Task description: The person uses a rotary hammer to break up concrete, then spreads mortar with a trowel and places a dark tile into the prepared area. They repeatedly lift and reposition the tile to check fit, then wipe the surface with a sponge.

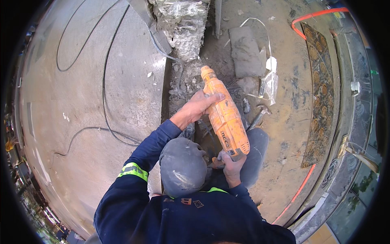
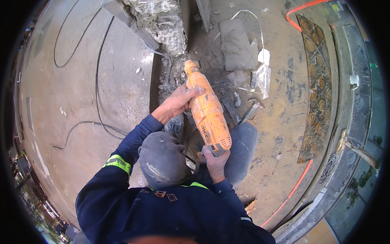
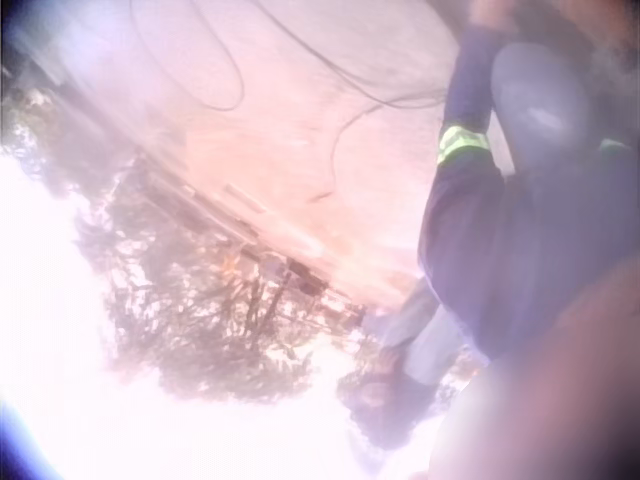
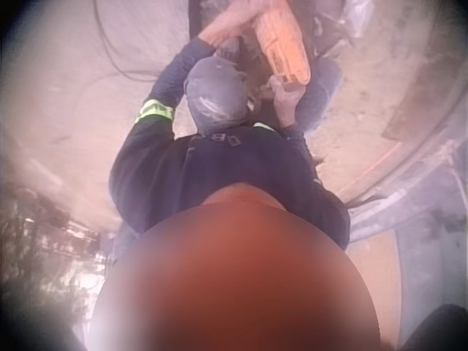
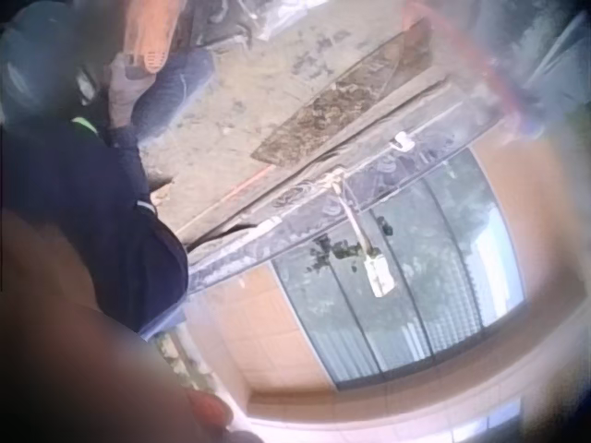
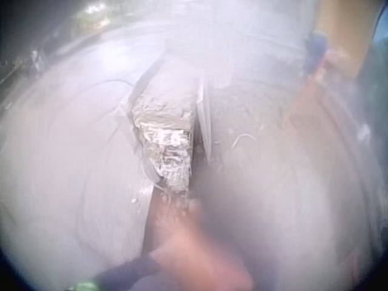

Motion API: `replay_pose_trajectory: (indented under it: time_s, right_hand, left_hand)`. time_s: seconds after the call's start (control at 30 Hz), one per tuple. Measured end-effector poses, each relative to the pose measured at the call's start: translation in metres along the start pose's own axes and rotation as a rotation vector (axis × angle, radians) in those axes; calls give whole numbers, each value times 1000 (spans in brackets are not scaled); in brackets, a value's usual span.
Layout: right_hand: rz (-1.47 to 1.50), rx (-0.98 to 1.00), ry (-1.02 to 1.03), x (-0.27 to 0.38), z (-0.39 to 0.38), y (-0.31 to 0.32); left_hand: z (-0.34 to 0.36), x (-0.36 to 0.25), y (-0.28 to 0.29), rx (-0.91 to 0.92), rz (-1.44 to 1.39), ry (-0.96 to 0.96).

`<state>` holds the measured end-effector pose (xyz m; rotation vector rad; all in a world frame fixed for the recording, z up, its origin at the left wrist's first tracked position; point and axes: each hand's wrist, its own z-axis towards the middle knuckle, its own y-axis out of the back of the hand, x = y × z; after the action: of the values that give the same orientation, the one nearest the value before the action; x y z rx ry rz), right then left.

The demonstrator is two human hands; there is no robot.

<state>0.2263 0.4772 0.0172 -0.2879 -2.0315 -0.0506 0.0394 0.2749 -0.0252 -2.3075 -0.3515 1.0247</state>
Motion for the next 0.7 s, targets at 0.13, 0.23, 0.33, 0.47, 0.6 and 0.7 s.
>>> replay_pose_trajectory:
  time_s: [0.13, 0.23, 0.33, 0.47, 0.6, 0.7]
  right_hand:
    - [22, -32, 40, -29, 5, -3]
    - [-17, -12, 14, -34, 9, 6]
    - [20, 25, -13, -28, 13, 12]
    - [-5, 13, -22, -9, 14, 6]
    - [-88, -31, -20, 13, 15, 3]
    - [-100, -35, -39, 27, 22, 9]
  left_hand:
    - [5, -3, 7, -19, 75, 23]
    - [11, 0, 11, -6, 90, 2]
    - [17, 1, 13, -9, 114, -32]
    - [20, -4, 15, 10, 64, 26]
    - [17, -12, 15, 58, -20, 47]
    - [20, -11, 12, 102, -148, 33]
